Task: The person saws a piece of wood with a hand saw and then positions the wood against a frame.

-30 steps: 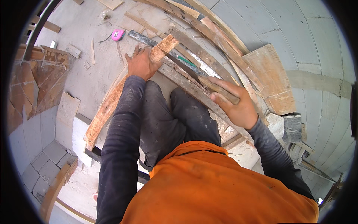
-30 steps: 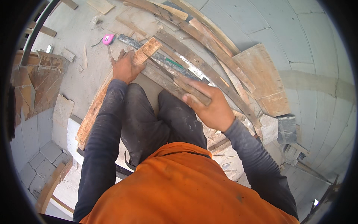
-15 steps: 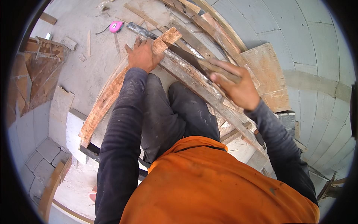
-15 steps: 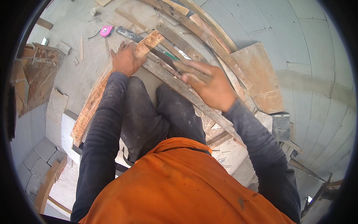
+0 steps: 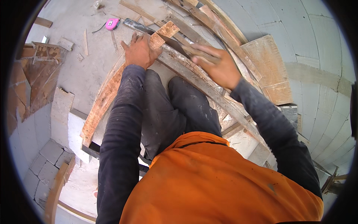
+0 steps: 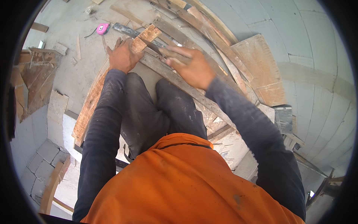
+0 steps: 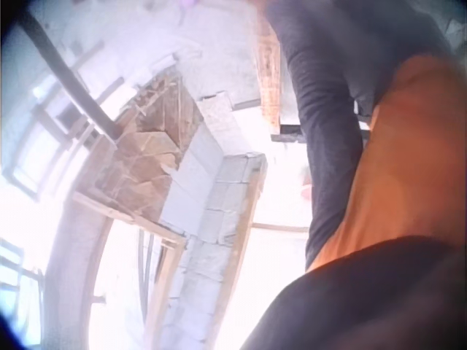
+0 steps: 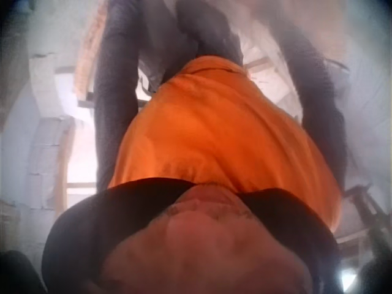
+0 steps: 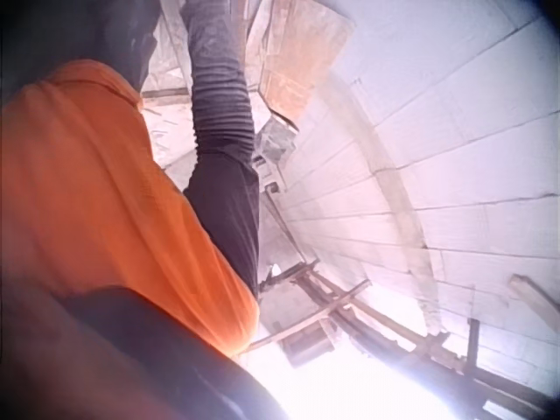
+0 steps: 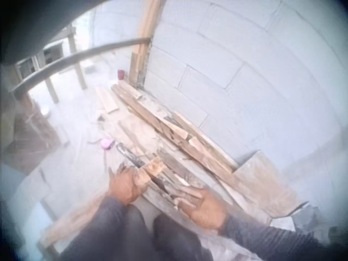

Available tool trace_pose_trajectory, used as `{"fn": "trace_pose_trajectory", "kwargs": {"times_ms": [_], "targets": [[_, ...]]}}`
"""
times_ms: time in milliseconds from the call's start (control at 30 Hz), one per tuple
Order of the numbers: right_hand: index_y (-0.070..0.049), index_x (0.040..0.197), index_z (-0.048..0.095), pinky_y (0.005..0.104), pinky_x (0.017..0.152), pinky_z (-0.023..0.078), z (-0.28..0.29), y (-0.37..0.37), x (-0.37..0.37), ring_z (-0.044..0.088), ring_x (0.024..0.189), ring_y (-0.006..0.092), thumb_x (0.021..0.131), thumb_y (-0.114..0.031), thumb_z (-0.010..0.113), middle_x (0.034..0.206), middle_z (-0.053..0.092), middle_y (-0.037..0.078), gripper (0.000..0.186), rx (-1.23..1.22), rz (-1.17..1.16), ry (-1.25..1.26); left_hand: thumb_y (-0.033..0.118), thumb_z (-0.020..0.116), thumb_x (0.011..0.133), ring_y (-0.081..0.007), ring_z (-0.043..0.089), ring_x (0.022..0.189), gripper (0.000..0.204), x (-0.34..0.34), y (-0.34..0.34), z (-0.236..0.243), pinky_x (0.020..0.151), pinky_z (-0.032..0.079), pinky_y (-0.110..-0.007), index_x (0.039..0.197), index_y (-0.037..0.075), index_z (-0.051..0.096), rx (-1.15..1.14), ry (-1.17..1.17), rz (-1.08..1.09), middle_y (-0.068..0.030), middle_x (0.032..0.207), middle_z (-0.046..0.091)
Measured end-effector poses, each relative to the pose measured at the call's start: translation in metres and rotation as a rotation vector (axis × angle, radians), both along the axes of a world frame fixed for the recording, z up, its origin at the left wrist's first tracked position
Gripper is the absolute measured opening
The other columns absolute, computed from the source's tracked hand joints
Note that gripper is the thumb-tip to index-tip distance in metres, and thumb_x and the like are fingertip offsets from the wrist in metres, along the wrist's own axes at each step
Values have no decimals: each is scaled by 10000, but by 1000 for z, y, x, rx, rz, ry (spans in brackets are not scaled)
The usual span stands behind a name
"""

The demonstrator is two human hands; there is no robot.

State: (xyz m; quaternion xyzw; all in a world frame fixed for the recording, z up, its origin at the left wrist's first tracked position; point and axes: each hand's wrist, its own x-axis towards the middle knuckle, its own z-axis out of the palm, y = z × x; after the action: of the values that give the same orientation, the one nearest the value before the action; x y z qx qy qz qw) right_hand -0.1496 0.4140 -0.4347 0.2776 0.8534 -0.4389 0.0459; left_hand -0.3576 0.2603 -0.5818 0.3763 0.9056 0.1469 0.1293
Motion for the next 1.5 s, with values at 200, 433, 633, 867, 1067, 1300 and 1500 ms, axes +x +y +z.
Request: {"fn": "trace_pose_trajectory", "kwargs": {"times_ms": [200, 433, 633, 867, 1067, 1300, 1500], "targets": [[-102, 1436, 683, 413, 1155, 470, -1, -4, -20, 644, 1333, 365, 1006, -362, 736, 1410, 684, 244, 505, 66, 0, -31, 523, 815, 820, -353, 413, 1553, 805, 4, 7, 2, 1258, 139, -738, 1473, 95, 617, 28, -44, 9, -149, 1535, 613], [-75, 1434, 673, 415, 1156, 465, 28, -9, 49, 647, 1335, 321, 1007, -296, 747, 1394, 701, 225, 487, -82, -17, 101, 546, 797, 828, -365, 417, 1548, 792, -3, -4, -6, 1236, 164, -752, 1455, 93, 629, 2, 12, 0, -159, 1522, 621], [-102, 1450, 669, 416, 1175, 447, -37, 2, -5, 630, 1355, 321, 1026, -342, 718, 1435, 678, 216, 489, -67, -29, 93, 552, 798, 822, -380, 432, 1535, 790, 5, 12, -5, 1219, 198, -764, 1440, 86, 637, 23, -3, -27, -175, 1476, 652], [-88, 1476, 645, 402, 1169, 451, 22, -11, 82, 629, 1362, 294, 1024, -247, 730, 1438, 684, 194, 487, -143, -52, 143, 548, 800, 821, -396, 433, 1531, 777, -1, -3, -7, 1213, 211, -767, 1433, 95, 642, 12, 27, 1, -198, 1458, 657], [-80, 1452, 652, 405, 1147, 464, -70, 5, -18, 654, 1310, 373, 1029, -345, 716, 1425, 672, 239, 503, -37, -58, 196, 534, 799, 828, -405, 410, 1544, 786, 4, 19, 2, 1223, 187, -769, 1454, 93, 622, -1, -17, -54, -180, 1487, 637], [-102, 1503, 612, 427, 1190, 440, 35, -13, 109, 611, 1388, 352, 1024, -257, 705, 1464, 658, 206, 512, -218, -112, 93, 509, 807, 816, -420, 422, 1533, 757, 2, 4, 10, 1229, 180, -767, 1414, 77, 637, -31, -30, -5, -169, 1502, 628], [-104, 1456, 654, 441, 1147, 482, -69, -6, -4, 619, 1351, 398, 1010, -300, 701, 1444, 662, 213, 489, -151, -124, 242, 492, 818, 817, -411, 417, 1538, 764, 8, 16, 8, 1233, 201, -742, 1434, 80, 633, -13, -24, -47, -200, 1484, 634]]}}
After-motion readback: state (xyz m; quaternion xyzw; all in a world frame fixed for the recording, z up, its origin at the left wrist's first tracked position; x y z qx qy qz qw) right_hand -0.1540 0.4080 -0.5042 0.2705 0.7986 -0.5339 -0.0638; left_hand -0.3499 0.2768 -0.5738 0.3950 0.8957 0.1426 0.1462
